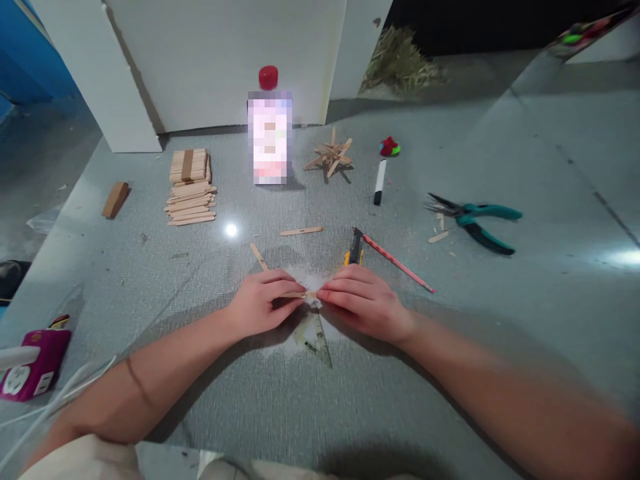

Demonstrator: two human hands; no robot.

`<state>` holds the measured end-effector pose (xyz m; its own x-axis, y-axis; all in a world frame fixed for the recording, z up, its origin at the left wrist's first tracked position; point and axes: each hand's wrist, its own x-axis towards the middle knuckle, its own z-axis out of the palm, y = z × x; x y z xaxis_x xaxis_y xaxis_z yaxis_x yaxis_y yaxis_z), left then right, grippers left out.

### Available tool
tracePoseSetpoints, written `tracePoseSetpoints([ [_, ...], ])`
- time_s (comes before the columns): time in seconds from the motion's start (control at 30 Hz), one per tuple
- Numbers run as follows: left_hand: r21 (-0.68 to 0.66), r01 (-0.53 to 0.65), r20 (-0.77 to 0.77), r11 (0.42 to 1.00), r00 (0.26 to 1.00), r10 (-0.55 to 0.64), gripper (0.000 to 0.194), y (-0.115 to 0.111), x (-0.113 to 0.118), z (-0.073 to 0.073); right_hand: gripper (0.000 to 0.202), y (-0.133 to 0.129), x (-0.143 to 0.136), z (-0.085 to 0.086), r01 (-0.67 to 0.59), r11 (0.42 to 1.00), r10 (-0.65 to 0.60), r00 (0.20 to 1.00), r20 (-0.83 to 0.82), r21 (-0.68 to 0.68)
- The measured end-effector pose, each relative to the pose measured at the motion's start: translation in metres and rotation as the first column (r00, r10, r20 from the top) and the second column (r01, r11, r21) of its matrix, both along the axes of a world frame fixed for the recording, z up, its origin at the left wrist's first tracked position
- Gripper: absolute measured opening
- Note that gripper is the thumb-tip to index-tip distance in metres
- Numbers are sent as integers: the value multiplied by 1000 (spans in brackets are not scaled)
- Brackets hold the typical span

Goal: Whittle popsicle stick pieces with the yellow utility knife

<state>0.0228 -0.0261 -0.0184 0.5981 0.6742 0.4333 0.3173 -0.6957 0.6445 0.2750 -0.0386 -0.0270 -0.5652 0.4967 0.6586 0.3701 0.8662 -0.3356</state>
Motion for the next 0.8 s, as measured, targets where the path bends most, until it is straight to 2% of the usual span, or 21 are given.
tracePoseSetpoints([
  [0.57,232,2,-124,973,992,28,18,-3,0,-1,24,-4,-1,-2,-24,999,24,1000,6,33],
  [0.8,306,-20,-144,952,987,67,16,-6,4,0,16,-12,-8,3,-36,997,33,999,43,74],
])
